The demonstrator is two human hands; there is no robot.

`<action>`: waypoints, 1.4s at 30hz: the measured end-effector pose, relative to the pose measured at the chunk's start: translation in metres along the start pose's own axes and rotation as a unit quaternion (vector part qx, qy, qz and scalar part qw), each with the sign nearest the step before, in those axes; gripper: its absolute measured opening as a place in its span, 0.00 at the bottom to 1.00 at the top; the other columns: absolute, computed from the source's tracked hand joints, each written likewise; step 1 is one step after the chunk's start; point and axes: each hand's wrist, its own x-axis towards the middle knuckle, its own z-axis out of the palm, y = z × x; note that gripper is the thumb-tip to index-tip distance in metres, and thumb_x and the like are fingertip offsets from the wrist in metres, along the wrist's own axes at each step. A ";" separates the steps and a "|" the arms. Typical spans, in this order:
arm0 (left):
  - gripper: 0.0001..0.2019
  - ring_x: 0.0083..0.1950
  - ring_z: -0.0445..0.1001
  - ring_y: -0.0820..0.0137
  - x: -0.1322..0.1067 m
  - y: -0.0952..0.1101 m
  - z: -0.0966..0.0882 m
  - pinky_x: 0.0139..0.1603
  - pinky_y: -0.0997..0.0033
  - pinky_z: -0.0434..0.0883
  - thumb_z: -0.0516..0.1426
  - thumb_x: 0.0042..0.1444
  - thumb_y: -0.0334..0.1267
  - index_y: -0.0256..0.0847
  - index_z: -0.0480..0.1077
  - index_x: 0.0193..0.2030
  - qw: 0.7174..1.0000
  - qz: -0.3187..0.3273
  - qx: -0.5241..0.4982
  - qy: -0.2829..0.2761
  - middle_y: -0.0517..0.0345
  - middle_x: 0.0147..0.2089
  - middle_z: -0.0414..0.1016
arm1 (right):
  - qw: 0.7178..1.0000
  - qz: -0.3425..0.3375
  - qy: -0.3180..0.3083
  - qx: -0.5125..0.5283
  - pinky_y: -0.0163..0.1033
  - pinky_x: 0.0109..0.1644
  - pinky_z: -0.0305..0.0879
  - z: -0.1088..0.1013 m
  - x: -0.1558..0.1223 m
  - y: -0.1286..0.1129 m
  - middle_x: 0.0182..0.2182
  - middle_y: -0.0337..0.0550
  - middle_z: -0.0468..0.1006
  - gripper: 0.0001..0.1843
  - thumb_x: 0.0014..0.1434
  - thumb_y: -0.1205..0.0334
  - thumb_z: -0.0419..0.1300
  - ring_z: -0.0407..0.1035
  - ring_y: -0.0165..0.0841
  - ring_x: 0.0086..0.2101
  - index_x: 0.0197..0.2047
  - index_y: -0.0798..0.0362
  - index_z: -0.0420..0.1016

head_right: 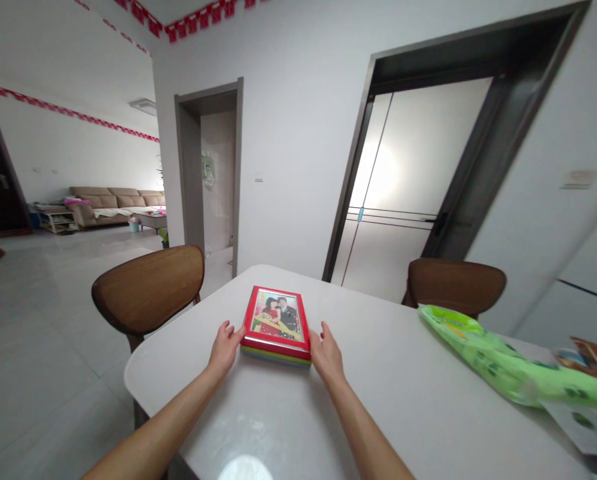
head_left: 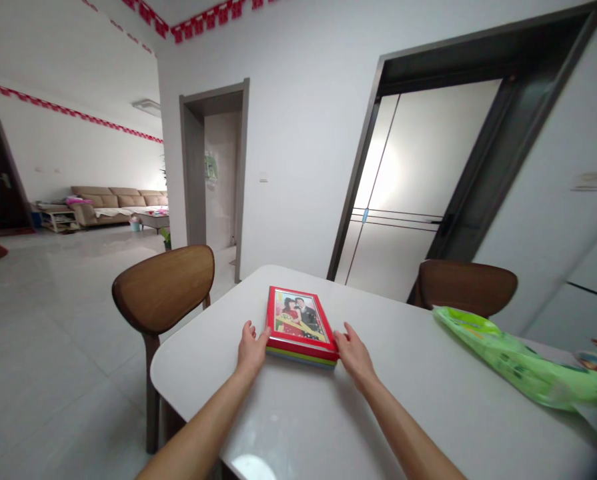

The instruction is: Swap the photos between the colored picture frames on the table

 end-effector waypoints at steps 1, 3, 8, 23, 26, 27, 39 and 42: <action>0.19 0.44 0.67 0.67 -0.003 0.006 0.000 0.44 0.63 0.65 0.54 0.54 0.34 0.38 0.57 0.52 1.000 0.021 -0.013 0.011 0.54 0.45 0.66 | 1.000 -0.012 0.014 -0.008 0.40 0.38 0.62 -0.001 -0.005 -0.006 0.37 0.44 0.69 0.30 0.53 0.55 0.50 0.65 0.33 0.35 0.57 0.55 0.51; 0.27 0.40 0.68 0.70 -0.013 0.026 0.003 0.44 0.70 0.63 0.56 0.50 0.31 0.38 0.51 0.56 0.997 0.064 -0.029 0.012 0.58 0.36 0.69 | 0.998 -0.063 0.018 0.009 0.36 0.35 0.61 0.001 -0.020 -0.026 0.29 0.37 0.68 0.36 0.50 0.57 0.51 0.64 0.30 0.31 0.60 0.50 0.43; 0.39 0.24 0.66 0.78 -0.055 0.097 0.024 0.30 0.78 0.65 0.56 0.44 0.28 0.49 0.41 0.60 0.962 0.182 -0.137 -0.149 0.72 0.22 0.65 | 0.920 -0.258 -0.113 0.273 0.31 0.26 0.56 0.013 -0.071 -0.093 0.17 0.26 0.60 0.41 0.46 0.68 0.52 0.54 0.23 0.19 0.60 0.41 0.36; 0.27 0.12 0.56 0.81 -0.063 0.088 0.021 0.14 0.82 0.48 0.44 0.47 0.62 0.36 0.60 0.19 0.938 -0.051 -0.231 -0.253 0.64 0.12 0.61 | 0.881 0.037 -0.189 0.432 0.29 0.15 0.46 0.017 -0.078 -0.084 0.09 0.33 0.60 0.24 0.50 0.46 0.49 0.50 0.21 0.12 0.12 0.55 0.60; 0.32 0.09 0.51 0.81 -0.063 0.085 0.019 0.12 0.80 0.43 0.35 0.48 0.66 0.38 0.56 0.13 0.932 -0.088 -0.212 -0.279 0.64 0.08 0.57 | 0.882 0.067 -0.249 0.395 0.28 0.12 0.38 0.021 -0.078 -0.081 0.06 0.31 0.52 0.30 0.49 0.39 0.43 0.43 0.20 0.09 0.09 0.54 0.52; 0.33 0.08 0.51 0.81 -0.063 0.085 0.019 0.12 0.80 0.43 0.34 0.48 0.66 0.39 0.56 0.13 0.931 -0.095 -0.209 -0.283 0.63 0.08 0.56 | 0.885 0.068 -0.254 0.384 0.28 0.12 0.37 0.023 -0.079 -0.081 0.06 0.31 0.51 0.31 0.49 0.37 0.42 0.42 0.20 0.09 0.09 0.53 0.51; 0.23 0.11 0.58 0.81 -0.054 0.019 0.012 0.14 0.83 0.50 0.52 0.46 0.57 0.35 0.62 0.20 0.946 -0.191 -0.155 -0.211 0.62 0.13 0.64 | 0.954 -0.227 -0.065 -0.184 0.42 0.39 0.55 0.039 -0.042 -0.035 0.31 0.45 0.71 0.11 0.42 0.56 0.58 0.62 0.38 0.37 0.30 0.52 0.69; 0.18 0.15 0.64 0.77 -0.055 -0.007 0.012 0.17 0.80 0.58 0.57 0.43 0.50 0.35 0.63 0.25 0.953 -0.188 -0.162 -0.173 0.61 0.17 0.67 | 0.928 -0.262 -0.078 -0.252 0.46 0.45 0.51 0.040 -0.042 -0.022 0.35 0.47 0.70 0.13 0.39 0.67 0.59 0.60 0.41 0.41 0.33 0.52 0.71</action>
